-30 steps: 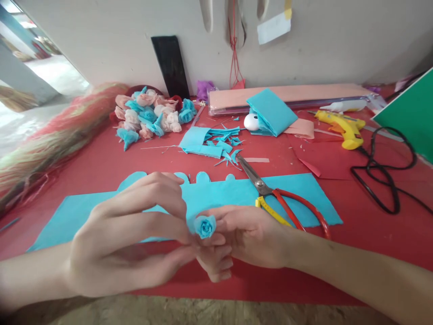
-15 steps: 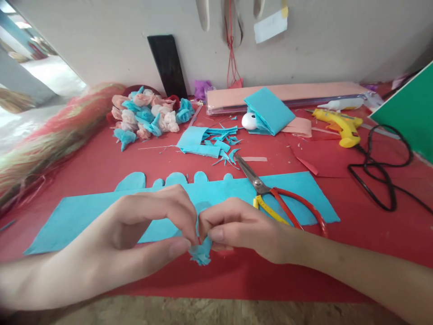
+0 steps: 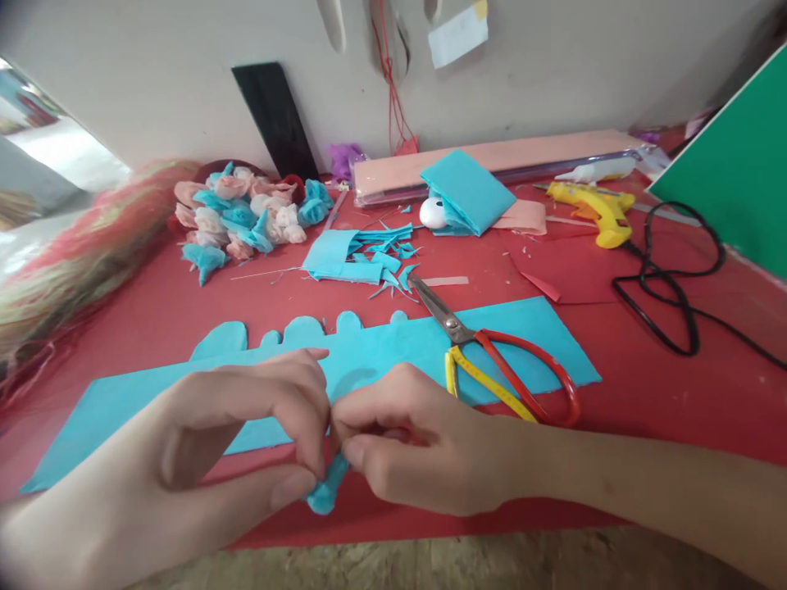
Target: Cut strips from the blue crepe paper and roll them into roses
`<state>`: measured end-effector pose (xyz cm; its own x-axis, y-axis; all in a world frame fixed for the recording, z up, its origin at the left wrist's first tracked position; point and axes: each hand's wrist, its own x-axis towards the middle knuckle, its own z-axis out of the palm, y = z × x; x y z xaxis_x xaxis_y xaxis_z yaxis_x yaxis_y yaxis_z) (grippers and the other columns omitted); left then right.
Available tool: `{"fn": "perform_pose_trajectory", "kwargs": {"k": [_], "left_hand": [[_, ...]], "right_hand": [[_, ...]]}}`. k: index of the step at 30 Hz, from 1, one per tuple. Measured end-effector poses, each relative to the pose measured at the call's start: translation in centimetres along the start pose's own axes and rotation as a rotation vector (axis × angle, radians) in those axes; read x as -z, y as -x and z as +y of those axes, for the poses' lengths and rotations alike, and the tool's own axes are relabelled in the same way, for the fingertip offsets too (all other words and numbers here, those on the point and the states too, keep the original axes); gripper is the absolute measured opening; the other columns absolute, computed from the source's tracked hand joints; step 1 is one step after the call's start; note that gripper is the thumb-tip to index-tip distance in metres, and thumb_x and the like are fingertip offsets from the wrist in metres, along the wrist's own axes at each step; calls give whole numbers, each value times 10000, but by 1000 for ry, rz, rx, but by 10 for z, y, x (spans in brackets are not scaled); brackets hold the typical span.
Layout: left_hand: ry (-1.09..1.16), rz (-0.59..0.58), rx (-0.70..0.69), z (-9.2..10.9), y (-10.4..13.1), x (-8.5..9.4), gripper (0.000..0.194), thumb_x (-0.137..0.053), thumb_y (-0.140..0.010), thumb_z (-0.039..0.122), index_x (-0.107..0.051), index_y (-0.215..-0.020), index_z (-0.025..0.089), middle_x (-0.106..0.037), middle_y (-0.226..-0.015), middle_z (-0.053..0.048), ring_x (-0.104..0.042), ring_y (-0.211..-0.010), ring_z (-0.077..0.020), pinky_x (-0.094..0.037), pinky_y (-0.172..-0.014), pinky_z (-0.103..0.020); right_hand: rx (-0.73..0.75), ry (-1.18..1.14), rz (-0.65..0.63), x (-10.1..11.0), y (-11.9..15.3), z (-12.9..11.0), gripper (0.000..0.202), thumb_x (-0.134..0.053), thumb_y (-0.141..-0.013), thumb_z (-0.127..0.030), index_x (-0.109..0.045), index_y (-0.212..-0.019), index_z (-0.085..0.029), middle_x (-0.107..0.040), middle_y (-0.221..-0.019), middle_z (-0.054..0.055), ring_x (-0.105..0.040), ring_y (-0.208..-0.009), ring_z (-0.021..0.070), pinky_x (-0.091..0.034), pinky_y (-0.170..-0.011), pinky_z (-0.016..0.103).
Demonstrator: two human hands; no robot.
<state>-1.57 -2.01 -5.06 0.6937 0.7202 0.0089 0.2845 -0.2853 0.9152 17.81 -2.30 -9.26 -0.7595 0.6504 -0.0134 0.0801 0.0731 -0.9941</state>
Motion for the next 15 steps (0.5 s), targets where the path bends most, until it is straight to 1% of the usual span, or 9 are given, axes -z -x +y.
{"fn": "perform_pose_trajectory", "kwargs": {"k": [3,6,8,11,15], "left_hand": [[-23,-28,23,-2,-1,0,96,-634,-800,123,-622,-753,206,-639,-742,69,-603,-717,-79,-477,-751,-189],[-17,-79,49,-4,-1,1,77,-604,-834,174,-609,-769,213,-634,-757,64,-601,-729,-90,-474,-711,-184],[-17,-87,60,-4,0,3,77,-591,-840,184,-610,-772,215,-626,-753,61,-596,-719,-92,-472,-697,-184],[-32,-81,59,-5,0,3,88,-579,-841,178,-614,-769,215,-613,-743,62,-590,-711,-91,-470,-709,-188],[-17,-90,50,-7,-1,3,117,-556,-856,129,-603,-805,223,-616,-790,74,-594,-752,-76,-465,-771,-180]], "right_hand": [[33,31,11,-1,-1,3,199,-380,-765,-231,-329,-574,-207,-292,-511,-49,-347,-495,98,-280,-488,244],[78,62,9,0,-1,5,182,-384,-743,-196,-316,-574,-209,-305,-520,-50,-316,-488,87,-262,-481,243],[94,77,11,0,-1,5,181,-384,-730,-167,-307,-572,-211,-304,-523,-52,-299,-485,84,-252,-476,241],[95,86,25,1,0,3,189,-371,-744,-162,-305,-574,-213,-295,-522,-55,-286,-482,84,-251,-471,241],[60,112,46,2,-1,0,193,-355,-737,-131,-296,-575,-216,-278,-518,-58,-277,-488,90,-242,-475,245]]}}
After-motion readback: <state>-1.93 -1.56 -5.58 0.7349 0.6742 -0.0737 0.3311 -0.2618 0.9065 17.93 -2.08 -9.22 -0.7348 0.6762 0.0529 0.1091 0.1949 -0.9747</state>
